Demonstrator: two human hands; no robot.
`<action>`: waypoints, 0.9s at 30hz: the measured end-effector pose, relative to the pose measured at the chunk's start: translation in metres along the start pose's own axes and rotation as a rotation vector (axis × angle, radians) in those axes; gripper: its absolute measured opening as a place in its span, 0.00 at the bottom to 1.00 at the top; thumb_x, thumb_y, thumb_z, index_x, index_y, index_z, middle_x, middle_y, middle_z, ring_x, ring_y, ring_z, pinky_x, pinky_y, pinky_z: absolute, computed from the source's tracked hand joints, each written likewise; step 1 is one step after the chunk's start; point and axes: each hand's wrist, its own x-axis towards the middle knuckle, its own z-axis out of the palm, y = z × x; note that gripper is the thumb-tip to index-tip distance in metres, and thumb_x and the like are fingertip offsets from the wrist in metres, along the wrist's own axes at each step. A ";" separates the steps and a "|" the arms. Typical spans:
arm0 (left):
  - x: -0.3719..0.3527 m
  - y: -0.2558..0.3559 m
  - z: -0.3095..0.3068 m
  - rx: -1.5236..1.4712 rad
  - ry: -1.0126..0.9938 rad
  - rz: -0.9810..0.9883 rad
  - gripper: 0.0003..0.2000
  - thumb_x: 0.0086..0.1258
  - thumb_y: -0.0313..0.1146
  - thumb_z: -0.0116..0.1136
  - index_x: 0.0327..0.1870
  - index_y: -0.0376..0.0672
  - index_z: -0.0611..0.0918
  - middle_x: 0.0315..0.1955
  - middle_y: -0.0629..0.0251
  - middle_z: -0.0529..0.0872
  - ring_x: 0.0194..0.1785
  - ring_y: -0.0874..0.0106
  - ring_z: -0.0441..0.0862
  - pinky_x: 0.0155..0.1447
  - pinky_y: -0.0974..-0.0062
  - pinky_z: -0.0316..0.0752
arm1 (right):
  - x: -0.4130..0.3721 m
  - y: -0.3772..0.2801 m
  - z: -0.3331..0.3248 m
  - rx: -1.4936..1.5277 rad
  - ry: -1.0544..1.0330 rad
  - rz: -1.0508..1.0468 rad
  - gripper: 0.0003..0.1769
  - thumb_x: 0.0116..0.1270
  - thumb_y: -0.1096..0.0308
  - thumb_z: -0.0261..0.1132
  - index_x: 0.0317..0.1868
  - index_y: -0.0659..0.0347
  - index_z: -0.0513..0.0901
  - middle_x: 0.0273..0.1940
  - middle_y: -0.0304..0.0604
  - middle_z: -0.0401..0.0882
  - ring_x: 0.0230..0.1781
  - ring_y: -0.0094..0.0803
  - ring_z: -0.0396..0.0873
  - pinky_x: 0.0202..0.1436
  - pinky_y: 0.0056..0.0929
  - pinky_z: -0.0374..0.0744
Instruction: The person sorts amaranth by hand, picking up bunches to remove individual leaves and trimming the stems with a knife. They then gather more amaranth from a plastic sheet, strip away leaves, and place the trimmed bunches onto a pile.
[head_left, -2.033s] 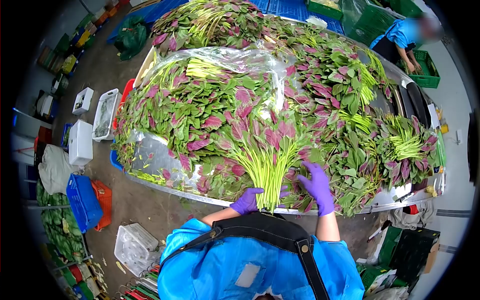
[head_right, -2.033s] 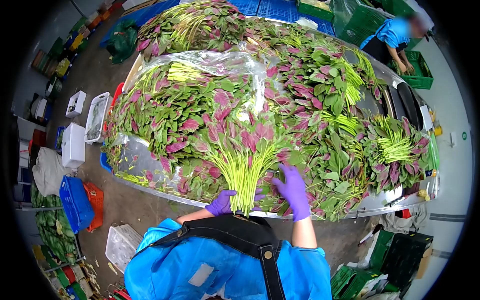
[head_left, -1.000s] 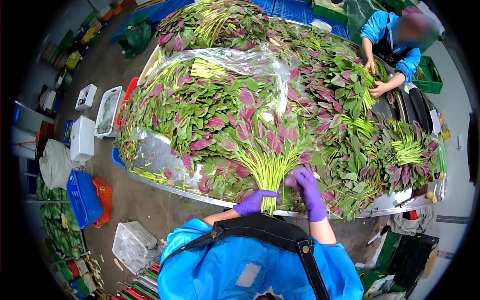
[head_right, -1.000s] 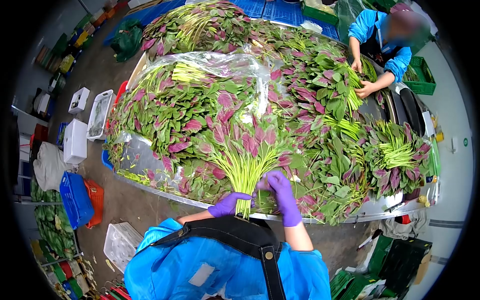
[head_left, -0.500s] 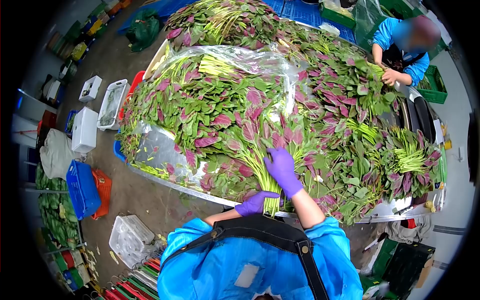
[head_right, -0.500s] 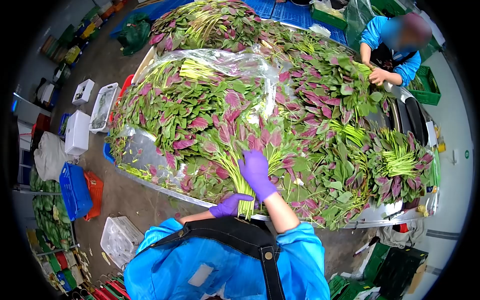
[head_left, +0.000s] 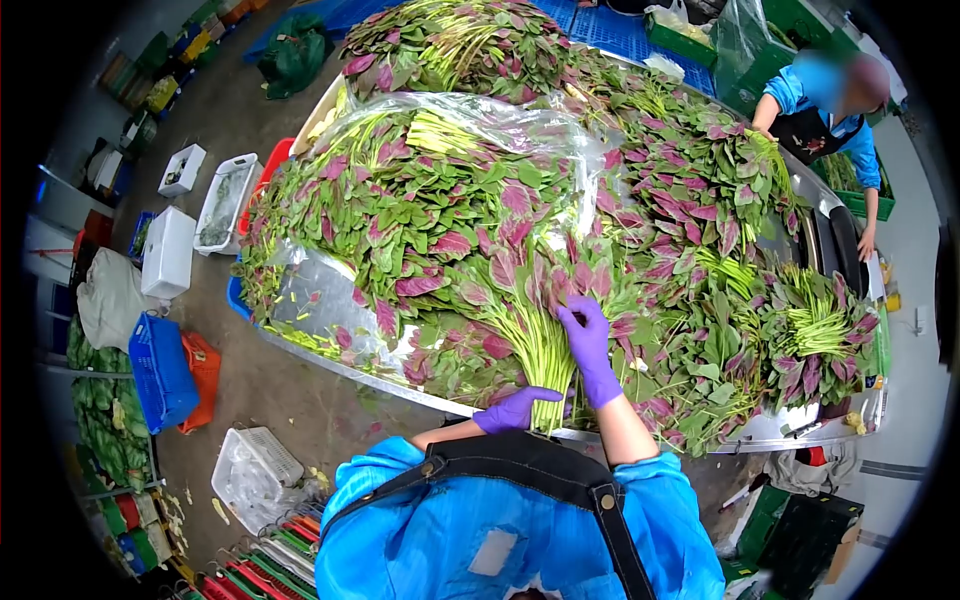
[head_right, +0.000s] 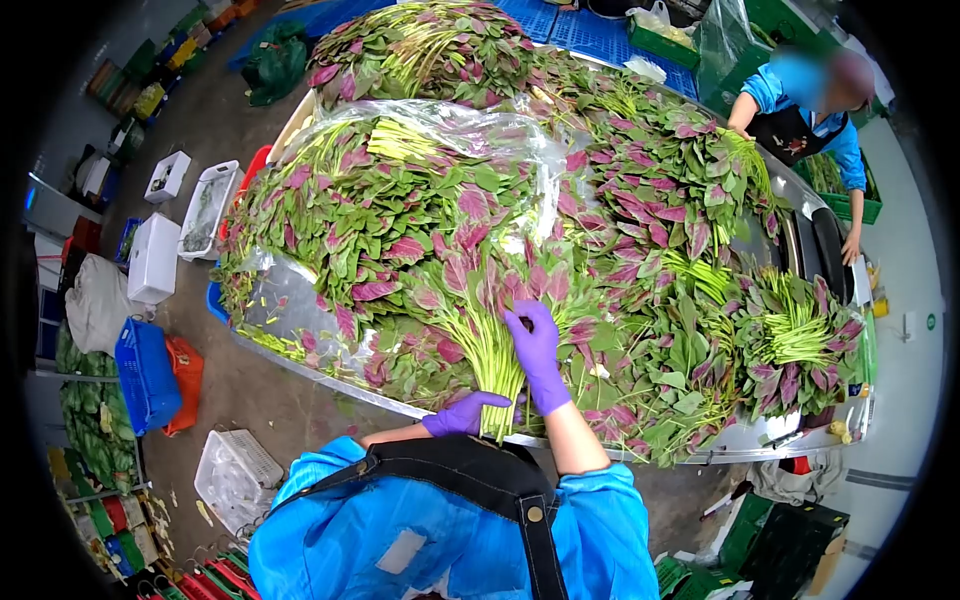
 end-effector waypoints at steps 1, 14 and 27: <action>0.000 0.000 0.001 -0.013 0.011 0.003 0.19 0.62 0.30 0.54 0.55 0.39 0.72 0.44 0.64 0.79 0.46 0.69 0.78 0.50 0.68 0.74 | -0.006 0.001 -0.003 0.203 -0.044 0.088 0.05 0.60 0.72 0.61 0.34 0.64 0.77 0.33 0.39 0.78 0.32 0.28 0.78 0.41 0.24 0.73; 0.018 -0.015 -0.020 -0.074 -0.011 0.030 0.16 0.62 0.29 0.53 0.52 0.38 0.73 0.42 0.61 0.80 0.45 0.67 0.80 0.50 0.68 0.75 | 0.010 -0.002 0.026 -0.334 -0.224 0.205 0.15 0.54 0.60 0.64 0.39 0.59 0.80 0.32 0.52 0.79 0.33 0.43 0.79 0.37 0.36 0.75; 0.011 -0.008 -0.001 -0.061 0.002 0.011 0.17 0.61 0.30 0.53 0.53 0.40 0.71 0.40 0.62 0.79 0.43 0.68 0.79 0.47 0.68 0.75 | -0.027 0.008 -0.011 0.541 -0.005 0.639 0.09 0.66 0.67 0.56 0.43 0.62 0.73 0.37 0.41 0.81 0.33 0.25 0.80 0.37 0.19 0.76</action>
